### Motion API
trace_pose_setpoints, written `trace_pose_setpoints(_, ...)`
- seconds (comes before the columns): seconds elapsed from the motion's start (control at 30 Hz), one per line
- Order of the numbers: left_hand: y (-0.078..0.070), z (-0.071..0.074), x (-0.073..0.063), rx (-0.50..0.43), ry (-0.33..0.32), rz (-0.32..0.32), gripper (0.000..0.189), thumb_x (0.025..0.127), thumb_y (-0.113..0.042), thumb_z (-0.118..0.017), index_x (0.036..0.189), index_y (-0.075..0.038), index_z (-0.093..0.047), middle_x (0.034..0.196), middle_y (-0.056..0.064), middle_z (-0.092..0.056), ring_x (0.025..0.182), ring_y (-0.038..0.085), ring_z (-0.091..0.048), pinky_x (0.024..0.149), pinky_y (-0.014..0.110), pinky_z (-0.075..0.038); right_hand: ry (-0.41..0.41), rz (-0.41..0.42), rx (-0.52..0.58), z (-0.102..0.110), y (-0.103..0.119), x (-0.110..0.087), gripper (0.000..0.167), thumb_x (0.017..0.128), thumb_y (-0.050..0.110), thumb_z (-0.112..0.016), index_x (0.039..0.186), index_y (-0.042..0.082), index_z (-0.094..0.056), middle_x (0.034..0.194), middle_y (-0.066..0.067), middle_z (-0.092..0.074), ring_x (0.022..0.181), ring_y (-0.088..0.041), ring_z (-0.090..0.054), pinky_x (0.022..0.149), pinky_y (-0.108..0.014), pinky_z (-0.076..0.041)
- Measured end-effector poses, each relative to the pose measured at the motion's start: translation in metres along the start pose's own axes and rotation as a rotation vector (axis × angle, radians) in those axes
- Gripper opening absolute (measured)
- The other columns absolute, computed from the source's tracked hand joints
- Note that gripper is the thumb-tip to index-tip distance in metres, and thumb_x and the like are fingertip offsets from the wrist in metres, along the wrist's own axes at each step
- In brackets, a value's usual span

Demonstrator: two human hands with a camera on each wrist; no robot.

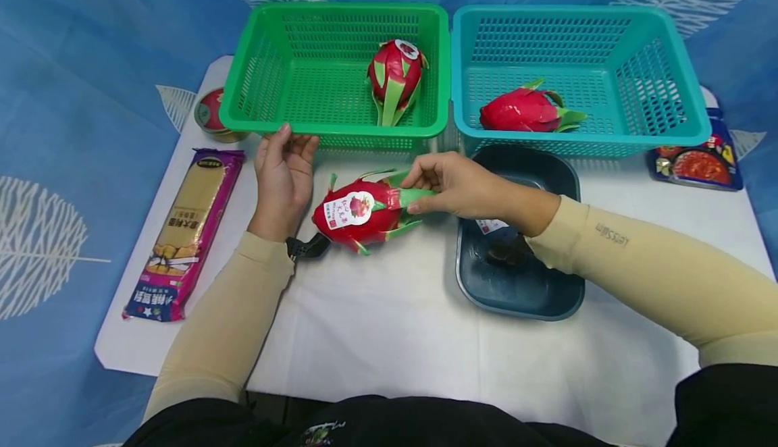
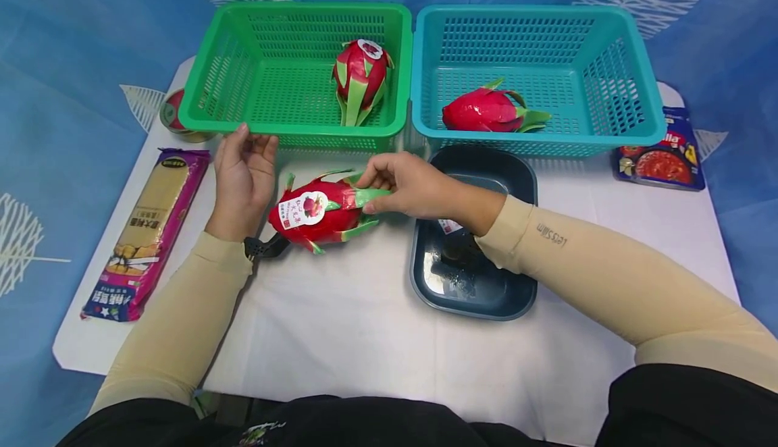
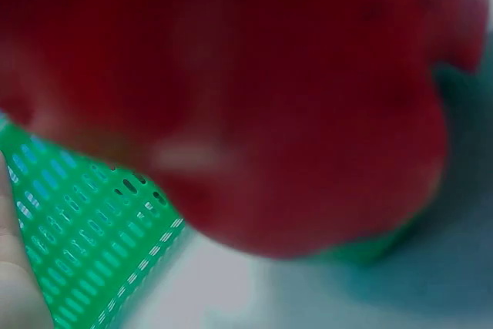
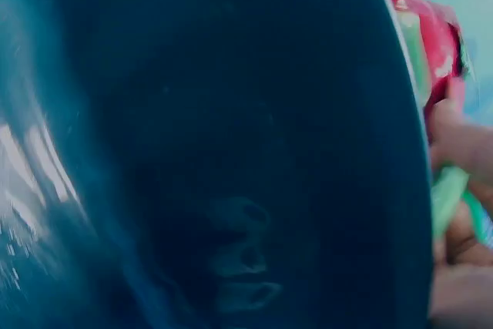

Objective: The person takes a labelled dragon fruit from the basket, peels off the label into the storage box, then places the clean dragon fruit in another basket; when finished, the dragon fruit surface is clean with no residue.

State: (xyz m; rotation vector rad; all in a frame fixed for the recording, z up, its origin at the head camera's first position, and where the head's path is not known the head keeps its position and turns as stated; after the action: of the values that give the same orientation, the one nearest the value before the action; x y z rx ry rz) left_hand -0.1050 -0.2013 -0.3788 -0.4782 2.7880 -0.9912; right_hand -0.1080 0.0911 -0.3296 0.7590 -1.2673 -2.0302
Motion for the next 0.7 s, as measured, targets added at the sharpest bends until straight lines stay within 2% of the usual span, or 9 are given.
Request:
trace_pose_setpoints(0.2,0.0,0.0,0.002,-0.019,-0.004,-0.016,0.025,0.107,-0.001,-0.057,0.125,0.011,-0.045,0.104,0.018,-0.059,0.091,0.026,-0.066,0.089,0.035,-0.061,-0.003,0.163,-0.365,-0.007,0.008,-0.005,0.029,0.087,0.012,-0.089,0.108,0.007,-0.07,0.104,-0.001,-0.075,0.093,-0.019,-0.068,0.084,-0.039,-0.058)
trace_pose_setpoints(0.3,0.0,0.0,0.002,-0.022,-0.007,-0.015,0.022,0.107,-0.001,-0.058,0.123,0.01,-0.048,0.104,0.019,-0.059,0.091,0.027,-0.067,0.089,0.036,-0.061,-0.006,0.191,-0.476,-0.01,0.008,-0.007,0.03,0.089,0.015,-0.087,0.111,0.006,-0.068,0.103,-0.003,-0.074,0.093,-0.02,-0.068,0.084,-0.041,-0.058)
trace_pose_setpoints(0.4,0.001,0.001,0.001,0.022,0.001,-0.002,0.021,0.108,-0.005,-0.058,0.122,0.008,-0.049,0.106,0.019,-0.059,0.093,0.027,-0.066,0.091,0.037,-0.06,-0.008,0.179,-0.52,-0.011,0.006,-0.009,0.031,0.091,0.015,-0.086,0.113,0.005,-0.067,0.105,-0.005,-0.075,0.093,-0.021,-0.07,0.085,-0.041,-0.059)
trace_pose_setpoints(0.47,0.001,0.001,-0.001,0.09,0.012,0.021,0.022,0.11,-0.01,-0.057,0.121,0.007,-0.048,0.107,0.02,-0.058,0.095,0.028,-0.065,0.094,0.038,-0.059,-0.01,0.168,-0.532,-0.011,0.003,-0.01,0.031,0.091,0.016,-0.086,0.113,0.005,-0.067,0.103,-0.005,-0.075,0.091,-0.02,-0.069,0.082,-0.04,-0.06)
trace_pose_setpoints(0.57,0.001,0.0,-0.009,0.256,0.061,0.081,0.03,0.112,-0.023,-0.055,0.123,0.004,-0.047,0.114,0.022,-0.056,0.104,0.031,-0.062,0.098,0.043,-0.056,-0.012,0.163,-0.546,-0.01,0.003,-0.011,0.031,0.09,0.016,-0.087,0.112,0.005,-0.068,0.099,-0.005,-0.074,0.085,-0.02,-0.067,0.077,-0.038,-0.059)
trace_pose_setpoints(0.63,0.001,-0.001,-0.017,0.38,0.135,0.129,0.037,0.112,-0.029,-0.054,0.126,0.005,-0.047,0.12,0.024,-0.055,0.111,0.035,-0.06,0.101,0.047,-0.053,-0.011,0.156,-0.565,-0.011,0.003,-0.01,0.031,0.09,0.017,-0.087,0.112,0.005,-0.068,0.095,-0.004,-0.073,0.081,-0.019,-0.066,0.074,-0.038,-0.058)
trace_pose_setpoints(0.7,0.0,-0.002,-0.027,0.506,0.254,0.166,0.042,0.111,-0.032,-0.055,0.131,0.004,-0.046,0.127,0.025,-0.055,0.119,0.038,-0.056,0.105,0.048,-0.051,-0.008,0.148,-0.581,-0.011,0.005,-0.01,0.032,0.09,0.017,-0.087,0.112,0.004,-0.068,0.094,-0.004,-0.073,0.08,-0.019,-0.065,0.074,-0.038,-0.057)
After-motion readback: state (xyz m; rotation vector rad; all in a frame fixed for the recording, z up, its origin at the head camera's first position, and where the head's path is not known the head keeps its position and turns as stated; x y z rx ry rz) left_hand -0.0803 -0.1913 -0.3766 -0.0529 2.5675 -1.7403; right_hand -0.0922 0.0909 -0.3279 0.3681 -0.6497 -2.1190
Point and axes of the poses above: each hand's wrist, its own x-axis towards the middle knuckle, its own z-axis out of the back of the hand, y = z × x, the point moved 2 cm from there along x, towards the middle knuckle
